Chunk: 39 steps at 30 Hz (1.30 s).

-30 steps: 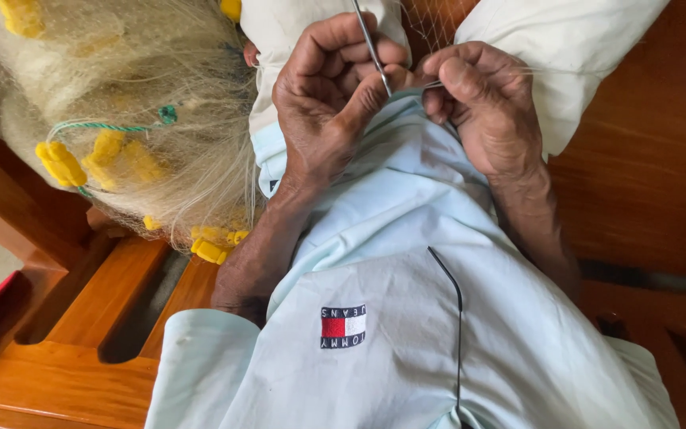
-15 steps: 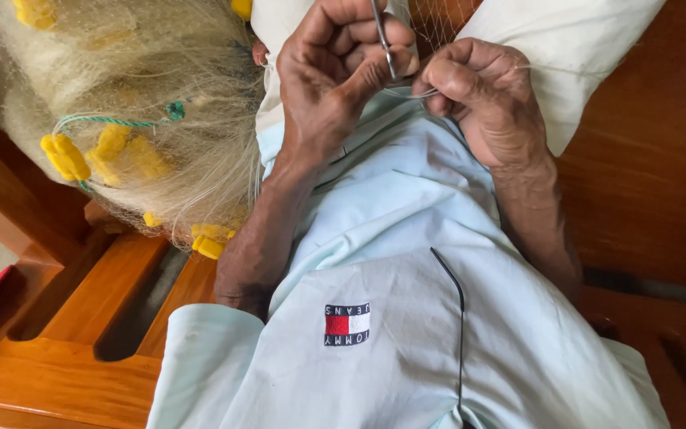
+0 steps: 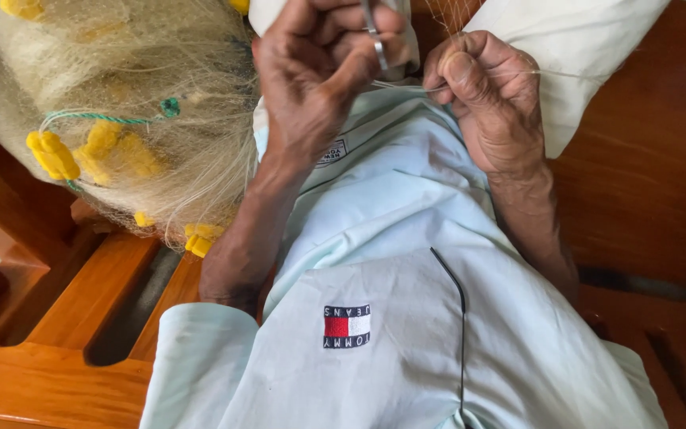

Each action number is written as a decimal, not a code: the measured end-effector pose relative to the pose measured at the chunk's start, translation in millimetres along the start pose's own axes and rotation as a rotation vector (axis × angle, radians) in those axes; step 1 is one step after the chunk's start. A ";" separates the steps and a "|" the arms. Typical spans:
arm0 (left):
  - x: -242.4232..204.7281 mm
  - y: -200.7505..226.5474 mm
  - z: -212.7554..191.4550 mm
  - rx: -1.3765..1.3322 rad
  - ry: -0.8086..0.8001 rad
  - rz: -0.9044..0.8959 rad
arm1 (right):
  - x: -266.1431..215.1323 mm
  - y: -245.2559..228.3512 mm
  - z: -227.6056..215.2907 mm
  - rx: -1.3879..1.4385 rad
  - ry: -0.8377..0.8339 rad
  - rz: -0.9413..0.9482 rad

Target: Repairing a fishing net by weaving and knotting using a shuttle tool.

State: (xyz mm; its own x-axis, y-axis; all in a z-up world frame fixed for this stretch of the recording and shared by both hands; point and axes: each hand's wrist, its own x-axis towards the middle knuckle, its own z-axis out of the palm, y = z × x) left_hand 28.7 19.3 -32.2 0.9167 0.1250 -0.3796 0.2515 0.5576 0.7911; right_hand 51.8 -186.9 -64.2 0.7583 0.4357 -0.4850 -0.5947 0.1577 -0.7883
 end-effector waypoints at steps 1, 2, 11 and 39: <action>-2.8 10.6 -0.9 0.115 0.009 0.041 | 0.7 0.0 -0.3 0.004 -0.018 -0.016; -5.7 21.5 -1.9 0.229 0.019 0.082 | 1.4 -0.2 -0.6 0.008 -0.036 -0.031; -40.9 60.1 4.1 1.051 -0.428 -0.042 | 0.8 2.8 4.4 0.286 -0.038 0.034; -55.6 51.2 -17.5 1.298 -0.577 0.036 | 3.0 17.1 1.0 0.118 -0.162 -0.100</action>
State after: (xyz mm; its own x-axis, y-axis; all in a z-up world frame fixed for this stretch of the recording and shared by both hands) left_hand -14.9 55.3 21.1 0.8454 -0.4004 -0.3535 0.0382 -0.6149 0.7877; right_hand 43.7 -182.0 -78.8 0.7679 0.5480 -0.3317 -0.5531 0.3058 -0.7750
